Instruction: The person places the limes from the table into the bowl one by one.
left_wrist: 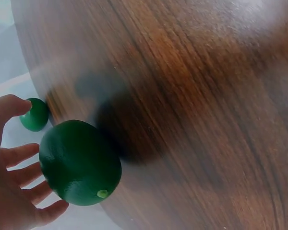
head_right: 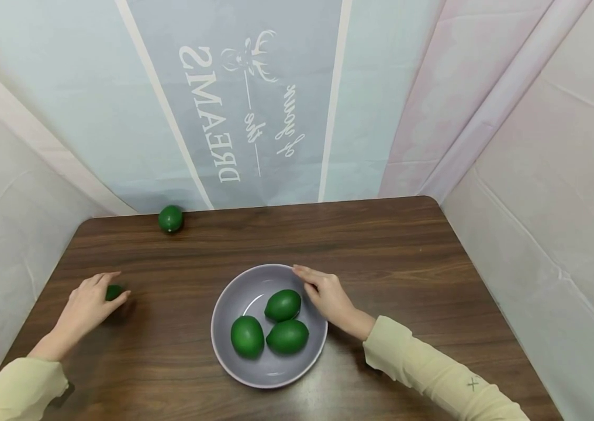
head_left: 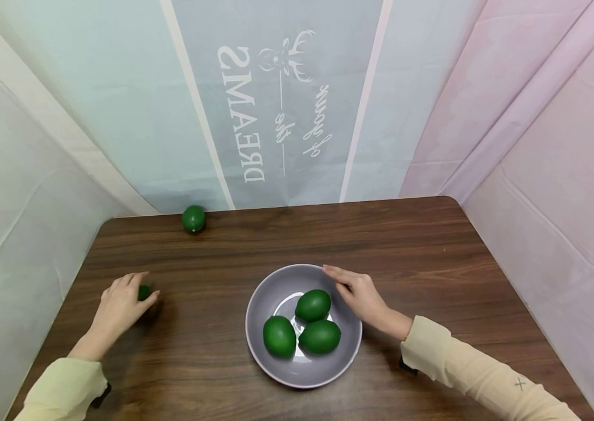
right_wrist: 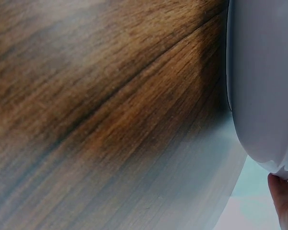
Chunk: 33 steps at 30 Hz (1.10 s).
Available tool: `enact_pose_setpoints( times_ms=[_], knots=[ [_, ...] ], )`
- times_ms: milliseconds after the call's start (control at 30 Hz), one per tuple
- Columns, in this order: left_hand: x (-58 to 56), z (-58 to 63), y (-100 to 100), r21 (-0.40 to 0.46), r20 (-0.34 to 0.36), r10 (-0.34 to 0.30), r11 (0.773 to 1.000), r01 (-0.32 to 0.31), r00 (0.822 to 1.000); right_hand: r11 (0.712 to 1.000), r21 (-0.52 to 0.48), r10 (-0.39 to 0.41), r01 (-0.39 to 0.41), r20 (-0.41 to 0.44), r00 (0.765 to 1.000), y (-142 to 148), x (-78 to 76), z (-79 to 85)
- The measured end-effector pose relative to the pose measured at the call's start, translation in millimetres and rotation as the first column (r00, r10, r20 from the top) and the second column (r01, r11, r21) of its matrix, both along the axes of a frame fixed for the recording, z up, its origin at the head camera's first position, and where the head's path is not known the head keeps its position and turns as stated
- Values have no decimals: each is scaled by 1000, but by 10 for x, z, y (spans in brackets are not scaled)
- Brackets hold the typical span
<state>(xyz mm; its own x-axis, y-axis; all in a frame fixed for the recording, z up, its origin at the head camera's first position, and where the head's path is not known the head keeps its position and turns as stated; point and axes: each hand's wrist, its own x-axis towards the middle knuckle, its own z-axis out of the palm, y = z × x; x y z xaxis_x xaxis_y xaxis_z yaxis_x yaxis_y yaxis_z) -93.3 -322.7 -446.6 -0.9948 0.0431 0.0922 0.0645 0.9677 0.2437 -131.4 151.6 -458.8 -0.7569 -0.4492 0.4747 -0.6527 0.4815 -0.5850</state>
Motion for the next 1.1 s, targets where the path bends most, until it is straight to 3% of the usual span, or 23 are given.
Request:
enact_pose_setpoints(
  times_ms=[467,1100],
  knots=[
    [-13,-11,-72,16,55,34,999,-34,998,1000,-18,-3,3,15,1000,2,-1,3],
    [37,-140,-190,75,136,77,993,-88,988,1000,-21,-3,4,27,1000,-4,-2,13]
  ],
)
